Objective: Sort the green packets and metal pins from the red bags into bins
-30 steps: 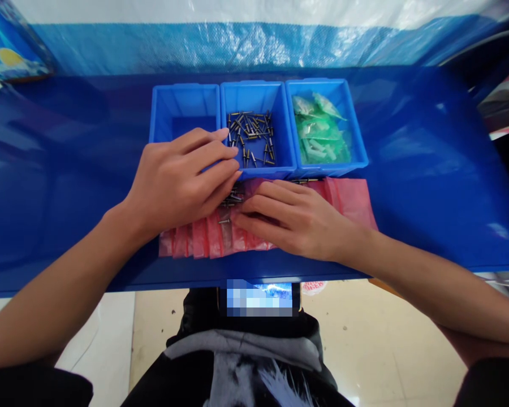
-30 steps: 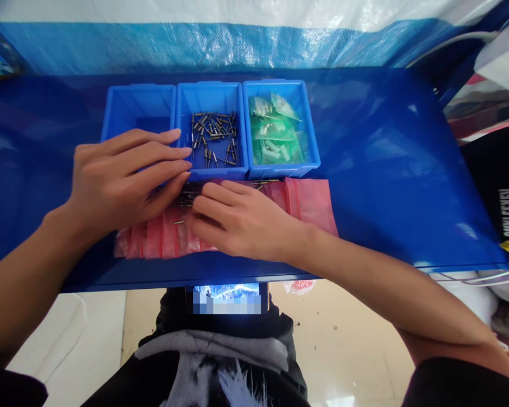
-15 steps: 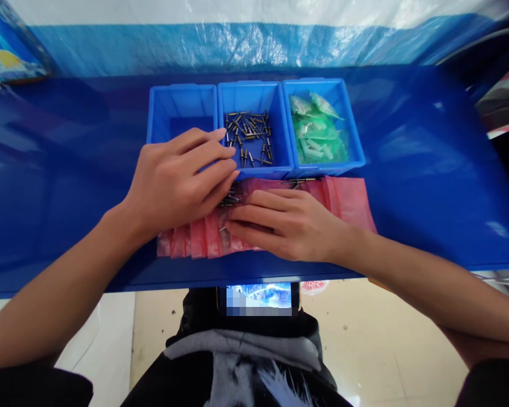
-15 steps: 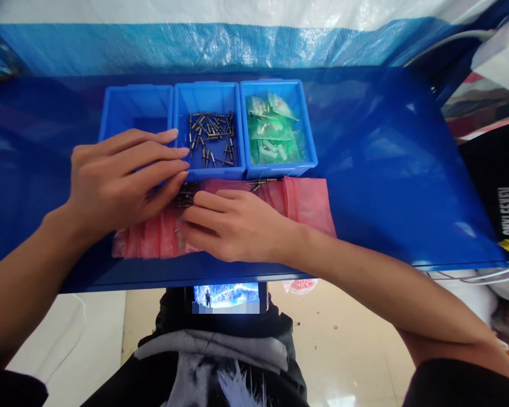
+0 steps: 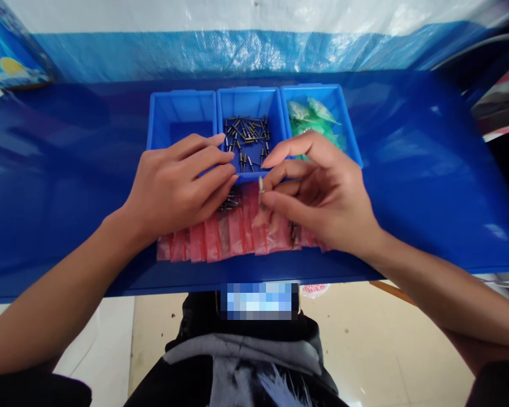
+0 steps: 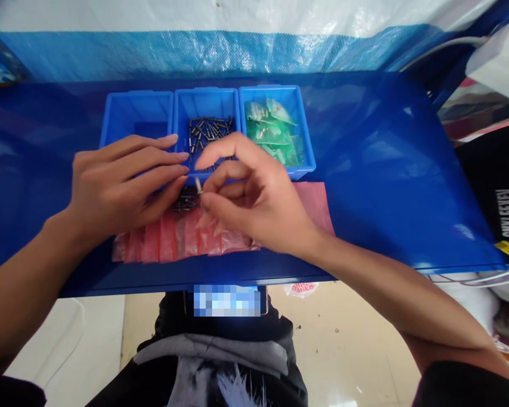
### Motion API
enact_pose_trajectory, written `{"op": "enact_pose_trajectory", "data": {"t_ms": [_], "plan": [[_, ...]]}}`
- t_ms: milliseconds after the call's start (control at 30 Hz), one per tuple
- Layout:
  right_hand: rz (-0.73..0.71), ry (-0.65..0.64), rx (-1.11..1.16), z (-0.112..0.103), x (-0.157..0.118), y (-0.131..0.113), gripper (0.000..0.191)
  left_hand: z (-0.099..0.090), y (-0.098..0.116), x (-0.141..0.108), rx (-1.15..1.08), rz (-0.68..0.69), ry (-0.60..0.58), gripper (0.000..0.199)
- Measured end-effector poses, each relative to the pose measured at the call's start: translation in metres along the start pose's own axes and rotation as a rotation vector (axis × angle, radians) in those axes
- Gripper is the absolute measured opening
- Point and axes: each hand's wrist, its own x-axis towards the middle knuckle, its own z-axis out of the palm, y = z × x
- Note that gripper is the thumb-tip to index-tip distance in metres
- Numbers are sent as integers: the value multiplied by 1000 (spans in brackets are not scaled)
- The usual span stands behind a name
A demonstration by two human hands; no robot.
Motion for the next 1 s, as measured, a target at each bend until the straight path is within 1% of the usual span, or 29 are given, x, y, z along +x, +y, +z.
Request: {"op": "enact_pose_trajectory", "data": {"t_ms": [100,133,167,233,300,400,467,500,567,667,767,867,933,967,1000], "plan": [[76,115,181,-8,7,1,18,0,-1,-2,-31,-30,-25,15],[81,139,222,-10,9,1,19,0,-1,-2,-35,-39,-43,16],[81,140,252,-12,11,0,25,0,-2,-3,-36,-46,-58,17],[82,95,264,-14,12,-2,46,0,-2,-4,-34,-61,-77,17],[69,22,231,-16,11,-3,62,-1,-2,-3,-32,-61,-78,16],[37,-91,163,-20,9,-4,73,-1,-2,-2,-15,-50,-95,16],[21,-156,111,-23,8,-4,72,-1,-1,-2,-5,-52,-103,16],[14,-169,75,-25,7,-4,70,-1,-2,-1,-3,-57,-101,16],[-11,-164,-14,-28,7,-4,65,0,-2,-1,-6,-52,-80,15],[-53,-111,-168,-32,7,-4,61,0,-2,0,-4,-6,-23,13],[-142,-116,-326,-33,9,-4,54,-1,-1,0,24,21,-12,12],[-276,-174,-478,-30,12,-4,45,-4,0,-1,23,-46,-91,18],[-430,-181,-589,-27,15,-2,36,-4,0,-2,-21,-102,-145,22],[-522,-171,-647,-25,15,-1,32,-5,0,-2,-45,-118,-154,22],[-611,-161,-701,-24,15,0,29,-4,0,-2,-57,-105,-138,21]]}}
